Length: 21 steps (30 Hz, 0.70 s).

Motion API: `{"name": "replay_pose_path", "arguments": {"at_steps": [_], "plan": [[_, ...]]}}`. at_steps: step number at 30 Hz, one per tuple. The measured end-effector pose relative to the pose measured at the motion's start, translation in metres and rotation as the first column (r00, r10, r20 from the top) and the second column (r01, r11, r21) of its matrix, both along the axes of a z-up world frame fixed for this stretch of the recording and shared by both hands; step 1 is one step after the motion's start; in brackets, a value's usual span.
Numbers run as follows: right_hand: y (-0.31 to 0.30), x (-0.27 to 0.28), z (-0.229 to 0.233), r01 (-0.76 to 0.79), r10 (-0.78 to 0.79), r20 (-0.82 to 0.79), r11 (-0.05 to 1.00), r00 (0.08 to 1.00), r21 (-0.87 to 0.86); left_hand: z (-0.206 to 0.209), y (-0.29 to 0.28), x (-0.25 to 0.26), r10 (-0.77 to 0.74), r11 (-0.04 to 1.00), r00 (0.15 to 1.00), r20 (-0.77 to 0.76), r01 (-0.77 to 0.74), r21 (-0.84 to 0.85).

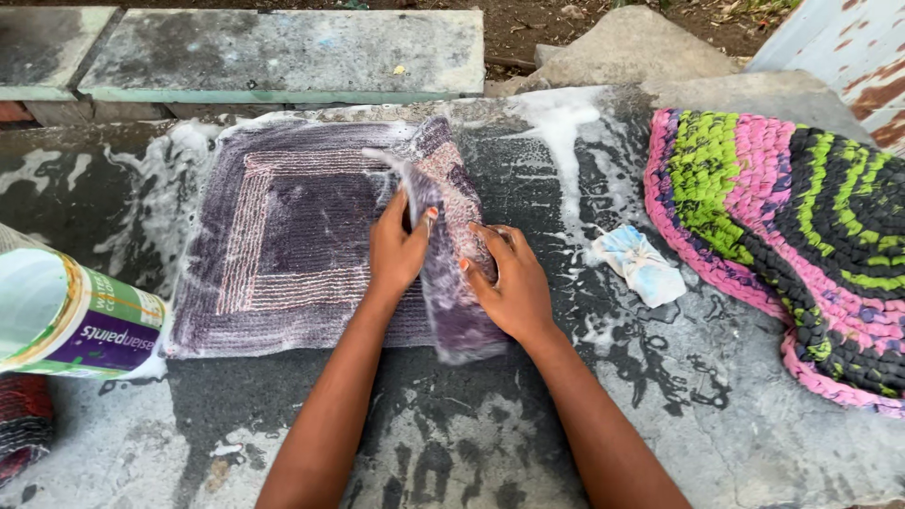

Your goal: The person washes a mat by hand, applying soapy water from a small container, scrubbing the surface, and then folding and squeezing the mat to remove excess water.

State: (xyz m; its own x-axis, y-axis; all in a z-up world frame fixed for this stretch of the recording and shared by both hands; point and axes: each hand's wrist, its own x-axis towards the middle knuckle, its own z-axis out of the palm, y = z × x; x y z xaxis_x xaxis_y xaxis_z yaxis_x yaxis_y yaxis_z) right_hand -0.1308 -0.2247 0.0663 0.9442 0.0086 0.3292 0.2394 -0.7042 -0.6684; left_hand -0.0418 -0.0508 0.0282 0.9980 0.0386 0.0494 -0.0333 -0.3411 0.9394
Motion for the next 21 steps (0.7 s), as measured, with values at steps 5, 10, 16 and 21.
{"name": "replay_pose_path", "arguments": {"at_steps": [5, 10, 16, 21], "plan": [[0.002, 0.001, 0.006, -0.037, 0.035, 0.015, 0.983, 0.999, 0.182, 0.028, -0.014, 0.044, -0.244, 0.970, 0.863, 0.443, 0.222, 0.102], [0.009, 0.002, 0.006, -0.085, 0.086, 0.007, 0.978, 0.996, 0.192, 0.020, -0.016, 0.085, -0.326, 0.945, 0.898, 0.296, 0.312, 0.095], [0.010, 0.004, 0.002, -0.040, 0.047, -0.057, 0.991, 0.997, 0.124, -0.035, 0.022, 0.062, -0.183, 0.975, 0.976, -0.120, 0.164, -0.150], [0.005, 0.008, -0.012, -0.067, 0.064, 0.025, 0.986, 0.998, 0.152, -0.005, 0.028, 0.045, -0.259, 0.966, 0.951, -0.169, 0.250, -0.070]]}}
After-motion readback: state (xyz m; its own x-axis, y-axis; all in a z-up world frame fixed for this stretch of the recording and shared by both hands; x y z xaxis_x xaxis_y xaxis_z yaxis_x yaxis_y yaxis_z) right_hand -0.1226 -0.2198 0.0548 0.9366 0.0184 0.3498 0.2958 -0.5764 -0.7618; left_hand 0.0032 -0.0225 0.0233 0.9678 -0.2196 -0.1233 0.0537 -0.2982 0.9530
